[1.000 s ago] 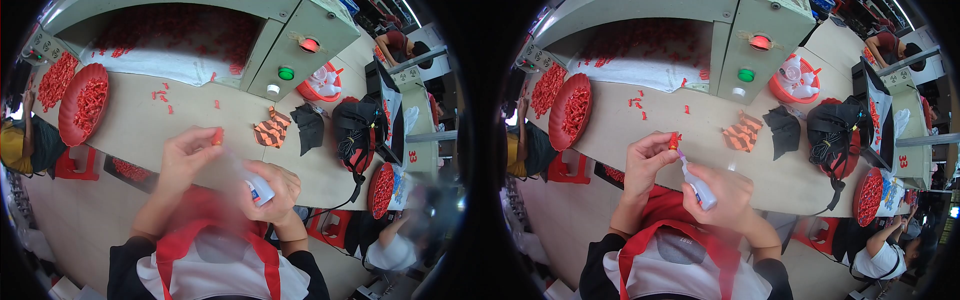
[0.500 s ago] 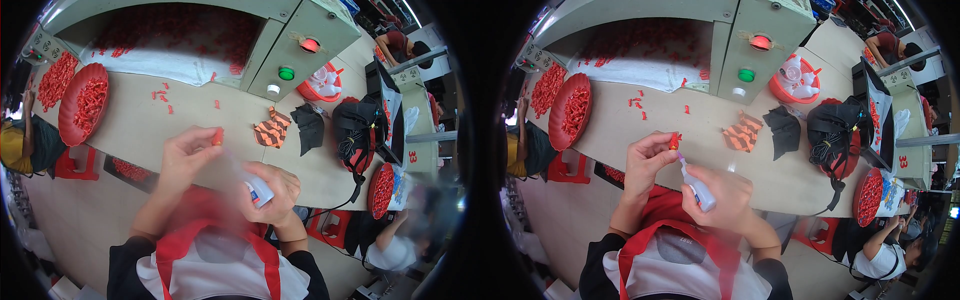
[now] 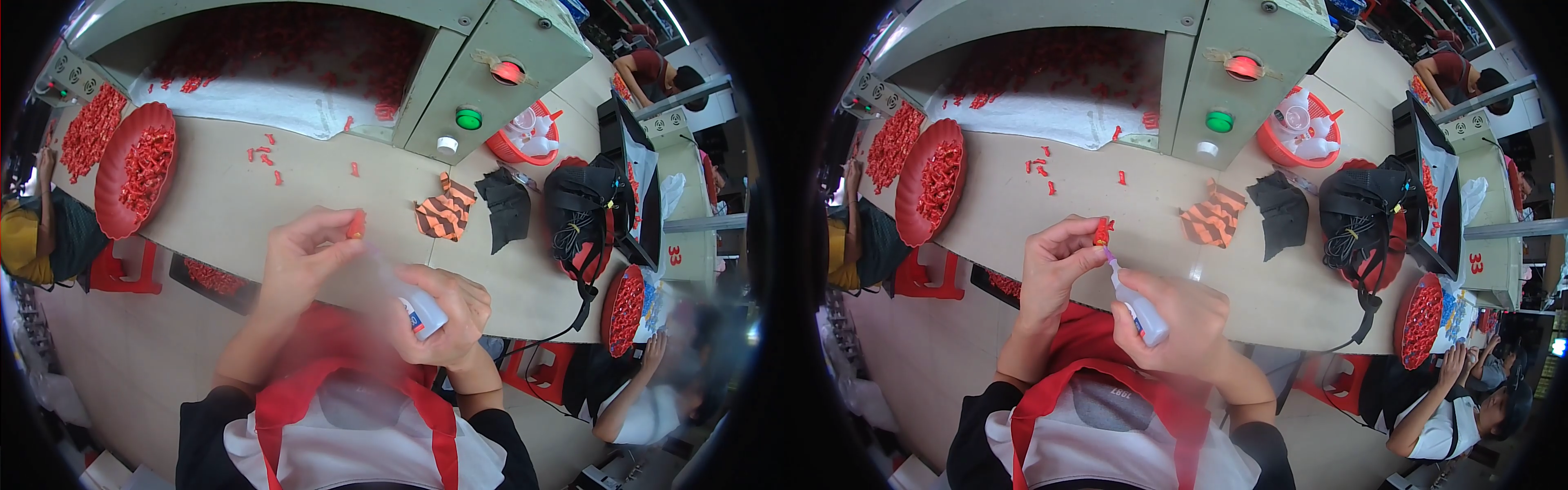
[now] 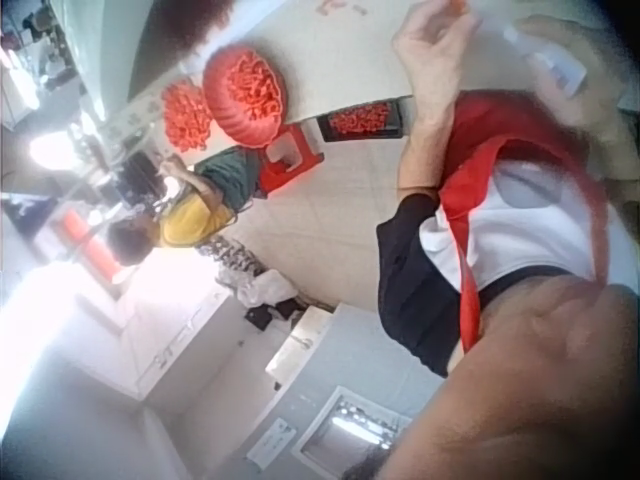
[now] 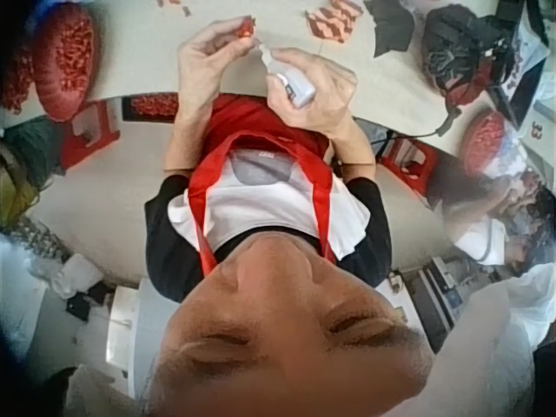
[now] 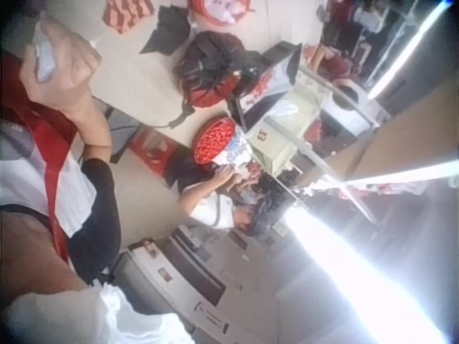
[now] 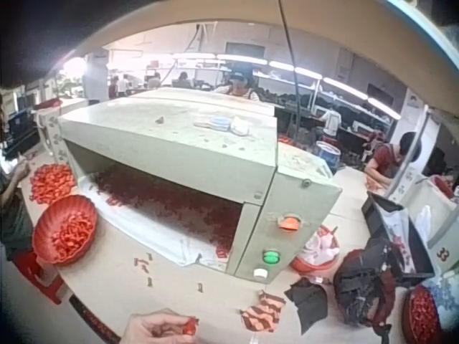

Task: The person assembles small plastic figures by applying glue to the parts with a squeeze bottle and joining them together by hand.

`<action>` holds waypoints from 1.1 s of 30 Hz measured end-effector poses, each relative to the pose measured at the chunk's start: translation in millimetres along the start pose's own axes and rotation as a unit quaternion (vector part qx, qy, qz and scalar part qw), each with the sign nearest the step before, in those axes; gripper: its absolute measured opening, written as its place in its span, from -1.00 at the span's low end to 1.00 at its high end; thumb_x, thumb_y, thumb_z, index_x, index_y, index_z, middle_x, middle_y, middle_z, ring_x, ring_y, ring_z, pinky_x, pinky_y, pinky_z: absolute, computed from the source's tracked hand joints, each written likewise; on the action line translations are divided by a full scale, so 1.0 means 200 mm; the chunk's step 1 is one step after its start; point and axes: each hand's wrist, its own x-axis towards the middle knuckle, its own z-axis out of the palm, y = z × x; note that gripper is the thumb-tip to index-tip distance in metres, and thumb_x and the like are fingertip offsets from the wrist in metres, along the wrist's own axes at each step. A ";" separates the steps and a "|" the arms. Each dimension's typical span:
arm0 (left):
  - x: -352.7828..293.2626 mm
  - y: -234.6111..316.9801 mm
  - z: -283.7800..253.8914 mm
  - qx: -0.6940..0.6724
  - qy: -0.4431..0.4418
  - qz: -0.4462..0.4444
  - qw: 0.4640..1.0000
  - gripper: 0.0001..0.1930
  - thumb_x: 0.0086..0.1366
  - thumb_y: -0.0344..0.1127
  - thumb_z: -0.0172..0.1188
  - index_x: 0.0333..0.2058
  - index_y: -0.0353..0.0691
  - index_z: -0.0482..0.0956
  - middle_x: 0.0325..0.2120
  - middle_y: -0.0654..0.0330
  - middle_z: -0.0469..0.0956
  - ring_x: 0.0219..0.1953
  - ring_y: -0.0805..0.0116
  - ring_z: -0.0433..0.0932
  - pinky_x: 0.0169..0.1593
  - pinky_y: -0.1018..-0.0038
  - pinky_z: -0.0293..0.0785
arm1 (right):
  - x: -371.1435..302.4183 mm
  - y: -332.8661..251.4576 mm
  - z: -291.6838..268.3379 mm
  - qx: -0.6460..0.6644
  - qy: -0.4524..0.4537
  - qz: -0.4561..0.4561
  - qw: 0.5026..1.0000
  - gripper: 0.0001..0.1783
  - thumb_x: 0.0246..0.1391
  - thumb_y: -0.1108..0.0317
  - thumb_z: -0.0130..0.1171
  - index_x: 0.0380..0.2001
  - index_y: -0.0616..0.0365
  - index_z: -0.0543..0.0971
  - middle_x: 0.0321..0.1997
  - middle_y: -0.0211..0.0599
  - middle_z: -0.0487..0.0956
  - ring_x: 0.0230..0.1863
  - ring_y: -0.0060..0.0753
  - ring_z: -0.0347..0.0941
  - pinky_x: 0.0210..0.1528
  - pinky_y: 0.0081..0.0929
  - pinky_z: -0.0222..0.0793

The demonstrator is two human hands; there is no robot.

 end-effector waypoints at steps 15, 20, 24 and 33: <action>0.00 -0.01 0.00 0.040 0.006 0.034 0.999 -0.72 0.07 -0.61 0.19 -0.18 -0.42 0.51 -0.33 0.20 0.50 -0.31 0.52 0.51 -0.21 0.57 0.49 | 0.00 0.00 -0.01 -0.005 -0.005 0.015 1.000 -0.66 -0.35 0.45 0.29 -0.35 0.19 0.57 -0.52 -0.30 0.57 -0.63 -0.40 0.48 -0.53 -0.60 0.39; -0.01 -0.01 0.00 0.069 0.029 0.068 0.995 -0.72 0.07 -0.61 0.19 -0.17 -0.42 0.51 -0.27 0.18 0.44 -0.25 0.47 0.50 -0.21 0.56 0.53 | 0.02 0.00 0.01 0.001 -0.020 0.022 1.000 -0.68 -0.33 0.46 0.28 -0.35 0.21 0.57 -0.51 -0.28 0.57 -0.63 -0.40 0.48 -0.53 -0.61 0.40; -0.02 -0.01 -0.05 0.089 0.058 0.088 0.990 -0.71 0.06 -0.61 0.20 -0.17 -0.42 0.51 -0.26 0.17 0.44 -0.25 0.45 0.50 -0.22 0.56 0.54 | 0.03 -0.01 0.06 0.014 -0.035 0.020 0.999 -0.68 -0.30 0.45 0.29 -0.33 0.23 0.57 -0.53 -0.26 0.56 -0.63 -0.46 0.49 -0.54 -0.63 0.39; -0.11 -0.02 -0.47 0.043 0.207 0.039 0.977 -0.68 0.02 -0.65 0.20 -0.18 -0.38 0.53 -0.36 0.26 0.52 -0.34 0.57 0.47 -0.21 0.65 0.40 | 0.14 0.18 0.49 0.425 -0.127 0.472 0.761 -0.85 -0.04 0.55 0.11 -0.33 0.29 0.48 -0.43 -0.33 0.49 -0.42 -0.59 0.46 -0.43 -0.62 0.39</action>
